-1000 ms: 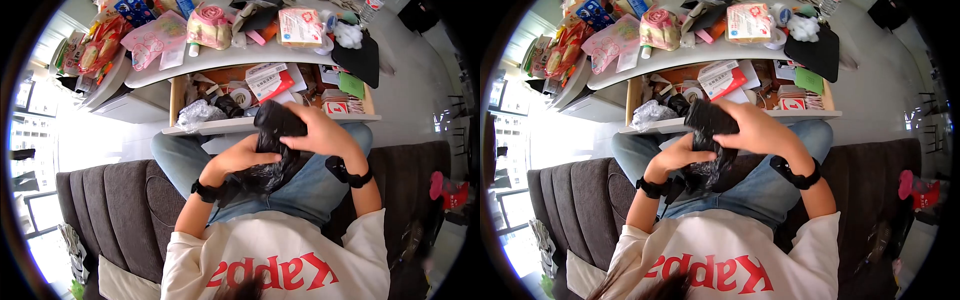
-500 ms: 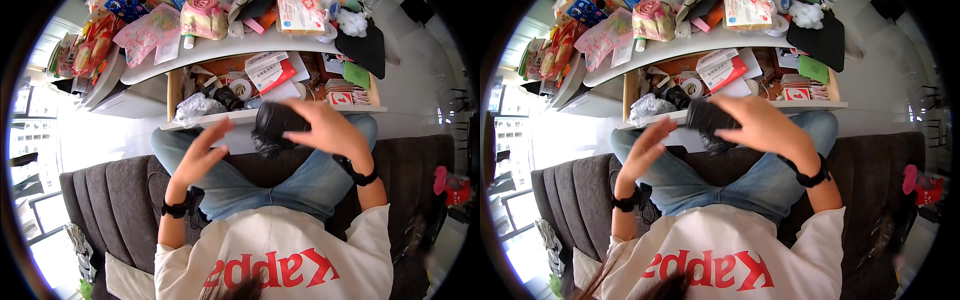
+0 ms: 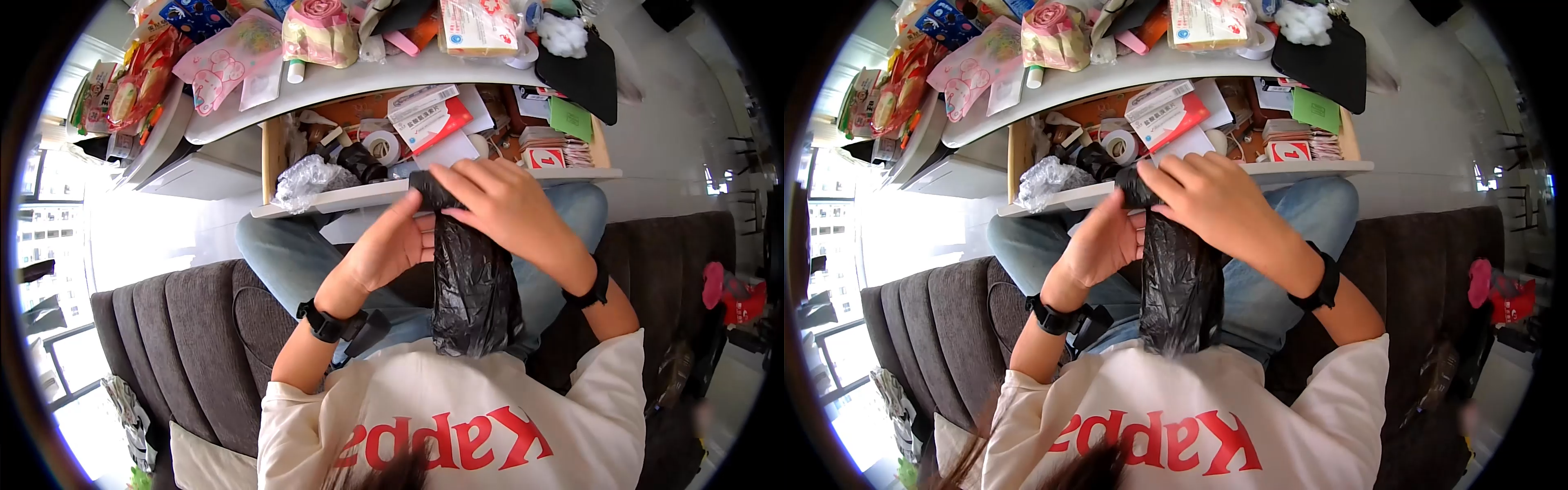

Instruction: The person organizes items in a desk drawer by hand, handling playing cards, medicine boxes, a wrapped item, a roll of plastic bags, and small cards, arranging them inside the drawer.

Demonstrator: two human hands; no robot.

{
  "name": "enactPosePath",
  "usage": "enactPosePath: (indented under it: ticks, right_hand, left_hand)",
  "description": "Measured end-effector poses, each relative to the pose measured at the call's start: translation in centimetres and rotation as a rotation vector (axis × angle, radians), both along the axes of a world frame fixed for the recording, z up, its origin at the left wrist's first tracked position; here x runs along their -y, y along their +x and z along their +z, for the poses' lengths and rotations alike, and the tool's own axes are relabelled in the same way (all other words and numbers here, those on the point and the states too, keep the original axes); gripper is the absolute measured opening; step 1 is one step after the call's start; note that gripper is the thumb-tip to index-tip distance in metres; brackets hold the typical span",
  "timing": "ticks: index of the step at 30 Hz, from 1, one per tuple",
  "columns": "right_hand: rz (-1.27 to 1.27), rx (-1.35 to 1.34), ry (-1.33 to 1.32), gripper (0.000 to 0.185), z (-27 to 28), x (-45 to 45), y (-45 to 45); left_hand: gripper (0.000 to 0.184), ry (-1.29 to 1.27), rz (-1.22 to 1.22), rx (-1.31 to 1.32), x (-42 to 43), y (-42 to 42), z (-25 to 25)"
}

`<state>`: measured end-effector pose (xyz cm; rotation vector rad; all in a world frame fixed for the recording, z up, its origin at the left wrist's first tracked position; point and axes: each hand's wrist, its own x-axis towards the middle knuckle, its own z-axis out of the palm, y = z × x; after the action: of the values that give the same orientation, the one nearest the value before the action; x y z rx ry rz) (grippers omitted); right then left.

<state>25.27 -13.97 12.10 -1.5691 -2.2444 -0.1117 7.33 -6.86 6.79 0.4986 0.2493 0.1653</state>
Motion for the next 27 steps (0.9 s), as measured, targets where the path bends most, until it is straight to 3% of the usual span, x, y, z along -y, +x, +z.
enactPosePath:
  ticks: [2, 3, 5, 9, 12, 13, 18, 22, 24, 27]
  right_hand:
    - [0.029, -0.013, -0.006, 0.047, -0.6, 0.1, -0.3]
    - [0.044, -0.016, 0.018, 0.048, -0.9, 0.1, -0.4]
    - [0.069, -0.082, -0.039, 0.051, -0.9, 0.2, -0.4]
    - [0.018, -0.589, -0.124, 0.054, -0.5, 1.0, -0.5]
    - [0.002, -0.845, -0.415, 0.050, -0.9, 1.2, 0.7]
    - [0.021, -0.836, -0.602, 0.047, -0.5, 1.0, 1.1]
    - [-0.053, -0.676, -0.310, 0.043, -1.1, 1.2, 0.1]
    - [-0.173, -0.517, -0.100, 0.048, -2.4, 2.0, -1.8]
    - [-0.168, -0.423, -0.063, 0.059, -3.1, 2.6, -2.5]
    - [-0.074, -0.354, -0.064, 0.076, -3.1, 2.9, -3.1]
  left_hand:
    - [0.045, 0.270, 0.080, -0.217, 0.4, -0.3, 0.4]
    - [0.037, 0.182, 0.134, -0.221, 0.4, -0.3, 0.6]
    - [0.037, 0.243, 0.190, -0.267, 0.5, -0.5, 0.1]
    - [0.035, 0.368, 0.310, -0.320, 0.9, -1.3, 0.0]
    - [0.032, 0.376, 0.336, -0.214, 0.5, -1.7, -0.8]
    - [0.031, 0.410, 0.332, -0.219, 0.5, -1.7, -0.4]
    - [0.035, 0.436, 0.327, -0.281, 0.5, -2.3, 0.0]
    - [0.043, 0.243, 0.331, -0.202, 0.7, -3.3, 1.0]
    - [0.046, 0.196, 0.351, -0.157, 1.4, -3.6, 1.5]
    - [0.046, 0.314, 0.393, -0.374, 2.0, -3.7, 0.5]
